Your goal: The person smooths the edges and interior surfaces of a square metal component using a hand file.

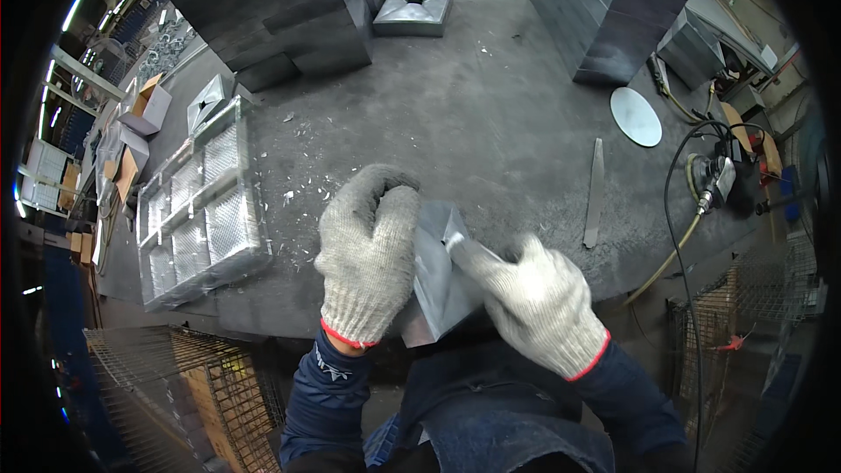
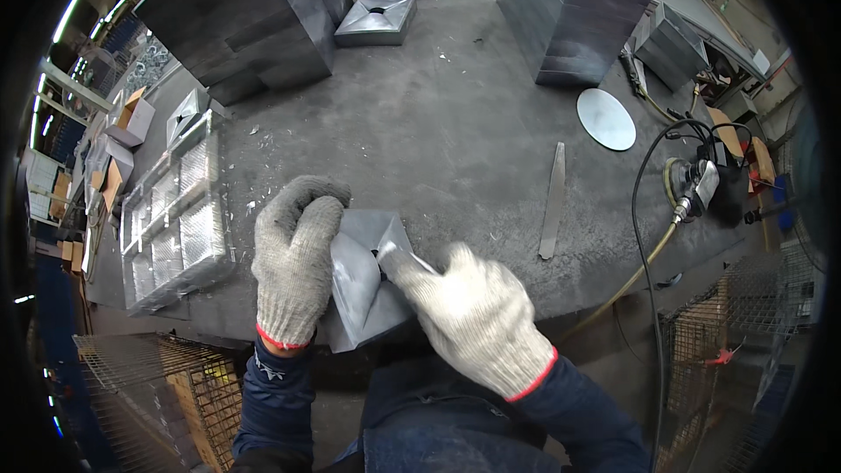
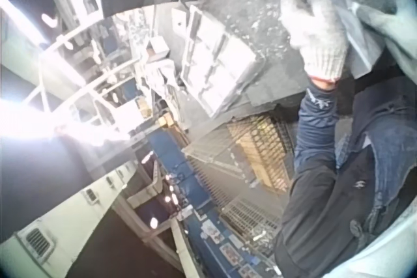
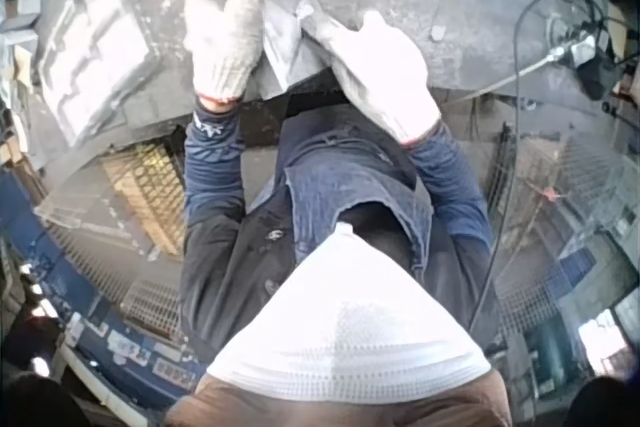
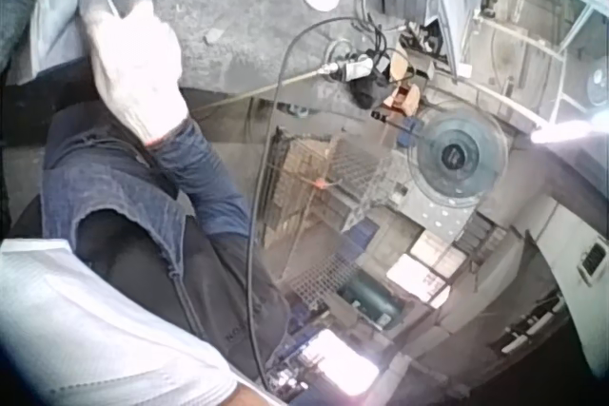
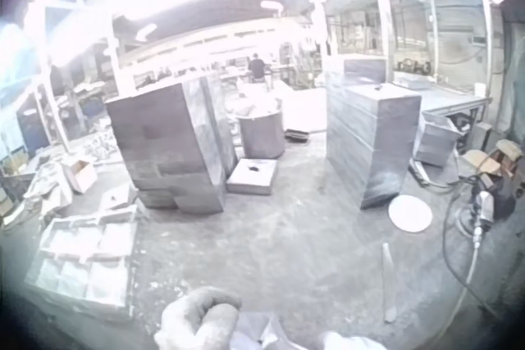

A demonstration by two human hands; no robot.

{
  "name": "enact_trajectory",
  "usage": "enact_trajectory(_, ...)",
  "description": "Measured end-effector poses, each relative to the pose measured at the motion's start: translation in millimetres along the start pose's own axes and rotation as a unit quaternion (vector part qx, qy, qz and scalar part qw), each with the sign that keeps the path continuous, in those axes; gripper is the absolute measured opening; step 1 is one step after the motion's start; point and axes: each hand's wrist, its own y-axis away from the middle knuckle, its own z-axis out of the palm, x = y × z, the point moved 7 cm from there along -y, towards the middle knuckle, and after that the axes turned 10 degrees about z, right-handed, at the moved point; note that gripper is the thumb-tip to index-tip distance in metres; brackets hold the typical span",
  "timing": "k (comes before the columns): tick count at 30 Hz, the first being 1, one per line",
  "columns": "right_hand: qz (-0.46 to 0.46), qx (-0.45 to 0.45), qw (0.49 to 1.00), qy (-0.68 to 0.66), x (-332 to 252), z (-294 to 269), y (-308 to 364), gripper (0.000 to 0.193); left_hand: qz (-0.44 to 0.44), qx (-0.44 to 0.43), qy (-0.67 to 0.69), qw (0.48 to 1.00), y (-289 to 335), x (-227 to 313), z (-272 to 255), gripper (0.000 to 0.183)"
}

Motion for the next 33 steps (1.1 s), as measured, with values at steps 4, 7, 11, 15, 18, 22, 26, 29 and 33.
enact_trajectory(4, -0.016, 0.021, 0.998, -0.057, 6, 17, -2, 0.059, -0.011, 0.000, -0.049, 0.999, 0, -2, -8, 0.032)
enact_trajectory(7, -0.022, -0.018, 0.996, -0.083, 10, 17, 18, 0.056, -0.017, 0.004, -0.045, 0.999, 4, -8, -15, 0.033)
enact_trajectory(11, 0.018, 0.042, 0.992, -0.119, 22, 5, 20, 0.053, -0.019, 0.008, -0.020, 1.000, 9, -16, -18, 0.033)
enact_trajectory(15, -0.013, 0.029, 0.994, -0.103, 11, 14, -1, 0.054, -0.007, 0.005, -0.021, 1.000, 8, -16, -17, 0.031)
enact_trajectory(18, -0.036, -0.012, 0.997, -0.064, 3, 17, -3, 0.055, -0.024, -0.001, -0.044, 0.999, 8, -19, -21, 0.032)
enact_trajectory(22, -0.032, -0.056, 0.993, -0.100, 11, 8, 22, 0.057, -0.086, -0.016, -0.071, 0.994, 16, -34, -32, 0.035)
enact_trajectory(26, 0.038, 0.025, 0.982, -0.181, 33, 6, 34, 0.061, -0.199, 0.075, 0.111, 0.971, 38, -63, -38, 0.038)
enact_trajectory(29, 0.042, 0.069, 0.979, -0.187, 35, 13, 35, 0.062, -0.157, 0.178, 0.185, 0.954, 52, -71, -34, 0.027)
enact_trajectory(33, 0.074, 0.069, 0.991, -0.088, 30, 25, 32, 0.064, -0.124, 0.250, 0.195, 0.940, 66, -79, -27, 0.021)
